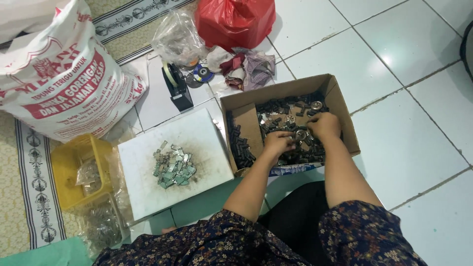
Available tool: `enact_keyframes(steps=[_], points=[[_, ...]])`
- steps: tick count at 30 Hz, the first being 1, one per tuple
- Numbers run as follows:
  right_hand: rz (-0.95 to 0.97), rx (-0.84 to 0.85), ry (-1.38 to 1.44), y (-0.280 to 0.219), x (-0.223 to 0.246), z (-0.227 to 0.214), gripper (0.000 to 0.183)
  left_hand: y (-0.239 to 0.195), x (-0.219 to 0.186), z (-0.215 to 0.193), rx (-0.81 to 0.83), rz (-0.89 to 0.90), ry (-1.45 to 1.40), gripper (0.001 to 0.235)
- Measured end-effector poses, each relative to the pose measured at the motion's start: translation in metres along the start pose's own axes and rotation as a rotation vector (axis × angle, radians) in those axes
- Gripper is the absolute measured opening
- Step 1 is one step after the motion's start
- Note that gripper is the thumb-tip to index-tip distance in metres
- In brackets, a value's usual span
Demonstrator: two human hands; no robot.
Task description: Sorting small metal components from a cardboard box onto a white board on the floor.
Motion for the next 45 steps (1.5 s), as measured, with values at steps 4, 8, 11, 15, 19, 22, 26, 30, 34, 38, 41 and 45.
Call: enact_keyframes(steps=[4, 8, 11, 15, 19, 22, 26, 30, 34, 38, 41, 45], points=[[-0.079, 0.118, 0.234, 0.013, -0.003, 0.002, 0.026, -0.011, -0.013, -0.007, -0.036, 0.079, -0.036, 0.042], [-0.189, 0.3, 0.571, -0.011, 0.026, 0.011, 0.043, -0.005, -0.011, 0.0, -0.03, 0.128, -0.25, 0.046], [-0.215, 0.358, 0.583, 0.002, 0.016, 0.024, 0.058, -0.011, -0.018, 0.01, -0.032, 0.186, -0.192, 0.048], [-0.235, 0.365, 0.574, -0.021, 0.031, 0.009, 0.059, -0.014, -0.017, 0.006, -0.124, 0.22, -0.232, 0.036], [-0.075, 0.113, 0.108, 0.013, -0.021, 0.008, 0.036, -0.015, -0.009, -0.013, -0.16, 0.217, -0.294, 0.041], [0.07, 0.032, -0.059, 0.038, -0.05, 0.029, 0.024, -0.031, -0.014, -0.021, -0.173, 0.213, -0.313, 0.043], [0.015, 0.061, -0.219, 0.004, -0.008, 0.022, 0.029, -0.041, -0.017, -0.03, -0.149, 0.205, -0.314, 0.044], [-0.103, 0.084, -0.317, -0.01, 0.016, 0.016, 0.035, -0.063, -0.021, -0.038, -0.163, 0.209, -0.253, 0.044], [-0.116, 0.105, -0.365, -0.022, 0.026, 0.011, 0.033, -0.085, -0.028, -0.041, -0.158, 0.21, -0.26, 0.043], [-0.091, 0.166, -0.205, -0.001, 0.003, 0.025, 0.038, -0.085, -0.019, -0.056, -0.108, 0.212, -0.207, 0.042], [-0.062, 0.188, -0.041, 0.01, -0.009, 0.03, 0.045, -0.105, -0.023, -0.055, -0.105, 0.209, -0.185, 0.047], [-0.166, 0.181, 0.595, 0.034, -0.031, 0.028, 0.032, -0.123, -0.027, -0.052, -0.092, 0.198, -0.172, 0.055]])
Point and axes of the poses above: each hand's wrist, its own y-axis towards the middle knuckle, its own z-axis out of the palm, x = y × z, the point moved 7 cm from there along y, towards the middle knuckle, and after that the axes turned 15 degrees about x, right-handed, at the moved point
